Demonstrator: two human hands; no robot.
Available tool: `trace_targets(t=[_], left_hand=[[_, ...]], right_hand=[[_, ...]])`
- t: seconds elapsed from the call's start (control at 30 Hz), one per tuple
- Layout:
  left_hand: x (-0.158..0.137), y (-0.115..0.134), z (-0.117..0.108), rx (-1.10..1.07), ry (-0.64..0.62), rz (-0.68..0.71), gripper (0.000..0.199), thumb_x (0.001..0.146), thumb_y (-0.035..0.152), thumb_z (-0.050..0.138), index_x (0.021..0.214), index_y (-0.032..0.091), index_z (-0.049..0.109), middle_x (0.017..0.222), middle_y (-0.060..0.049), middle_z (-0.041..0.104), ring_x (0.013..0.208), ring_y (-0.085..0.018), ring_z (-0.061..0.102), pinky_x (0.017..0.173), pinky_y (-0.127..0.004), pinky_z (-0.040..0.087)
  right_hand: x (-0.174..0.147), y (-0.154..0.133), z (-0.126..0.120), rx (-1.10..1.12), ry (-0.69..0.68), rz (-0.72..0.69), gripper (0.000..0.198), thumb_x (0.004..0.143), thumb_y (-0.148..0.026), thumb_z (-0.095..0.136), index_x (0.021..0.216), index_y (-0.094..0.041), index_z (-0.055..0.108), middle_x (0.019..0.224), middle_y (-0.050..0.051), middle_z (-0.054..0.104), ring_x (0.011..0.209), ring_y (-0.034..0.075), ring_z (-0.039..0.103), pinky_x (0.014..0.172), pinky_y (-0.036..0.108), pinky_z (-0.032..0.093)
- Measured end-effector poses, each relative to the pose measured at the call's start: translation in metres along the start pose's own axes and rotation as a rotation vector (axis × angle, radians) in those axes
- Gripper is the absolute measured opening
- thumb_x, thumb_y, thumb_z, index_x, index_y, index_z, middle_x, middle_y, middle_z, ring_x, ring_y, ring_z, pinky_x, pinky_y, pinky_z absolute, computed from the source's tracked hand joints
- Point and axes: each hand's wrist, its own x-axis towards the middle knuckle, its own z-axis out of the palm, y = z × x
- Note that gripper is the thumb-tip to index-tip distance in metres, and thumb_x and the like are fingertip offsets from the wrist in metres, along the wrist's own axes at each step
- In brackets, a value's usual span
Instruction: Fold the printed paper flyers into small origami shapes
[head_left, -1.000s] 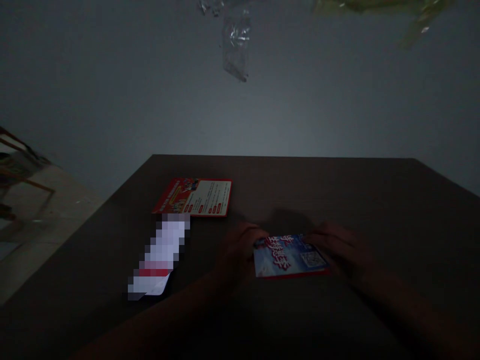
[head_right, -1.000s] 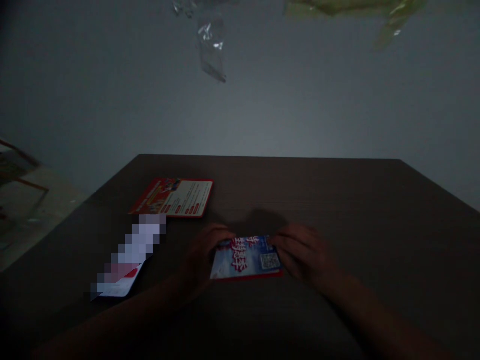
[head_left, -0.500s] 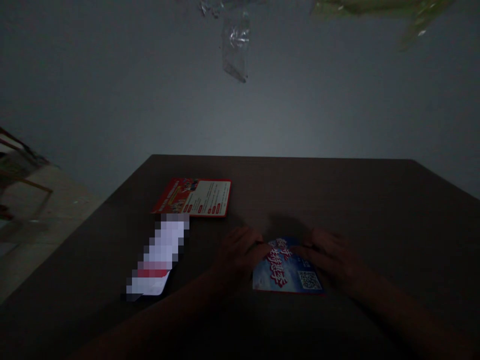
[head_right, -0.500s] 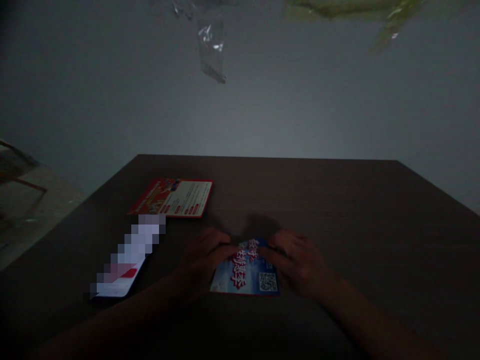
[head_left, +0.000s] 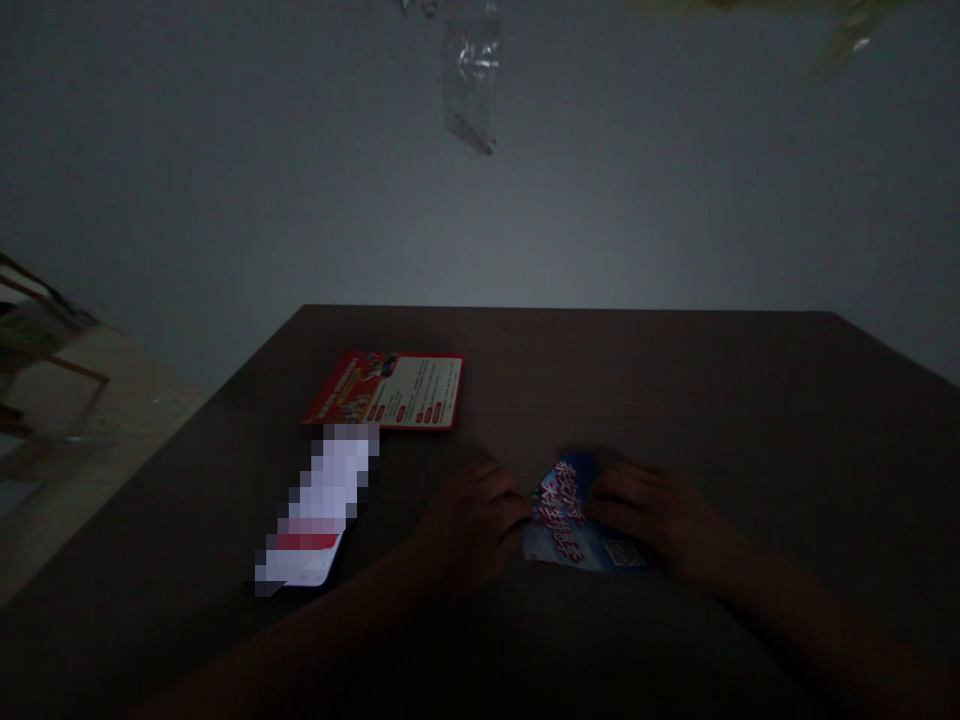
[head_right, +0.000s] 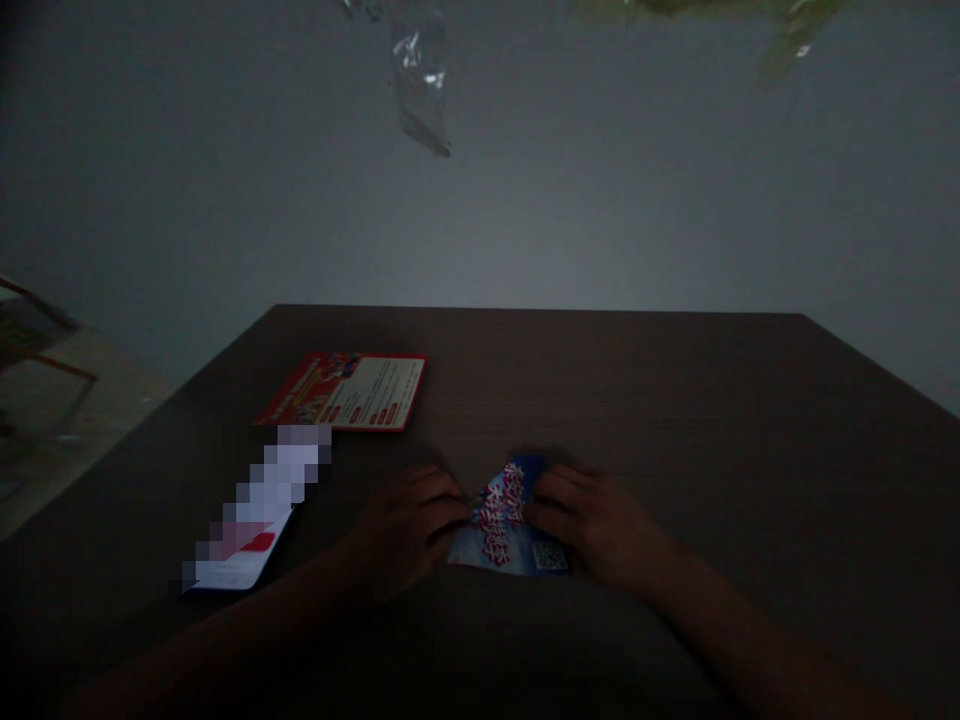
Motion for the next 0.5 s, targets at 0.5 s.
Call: trace_targets(t=[0.5], left_hand=[[0.0051,-0.0022,0.0,-0.022,-0.051,-0.035,0.017,0.08,0.014,0.057,0.096,0.017,0.064,0.09,-0.006,0.06,0.085,-0.021,0.052,0.075,-0.033,0.042]], right_hand=[[0.0005,0.0034,0.0018,0.074,-0.092,0.085,0.027,0.074,-0.019,0.062,0.102,-0.019,0.064,0.095,0.008,0.062,0.086,0.023,0.056,0.076,0.039,0.045]])
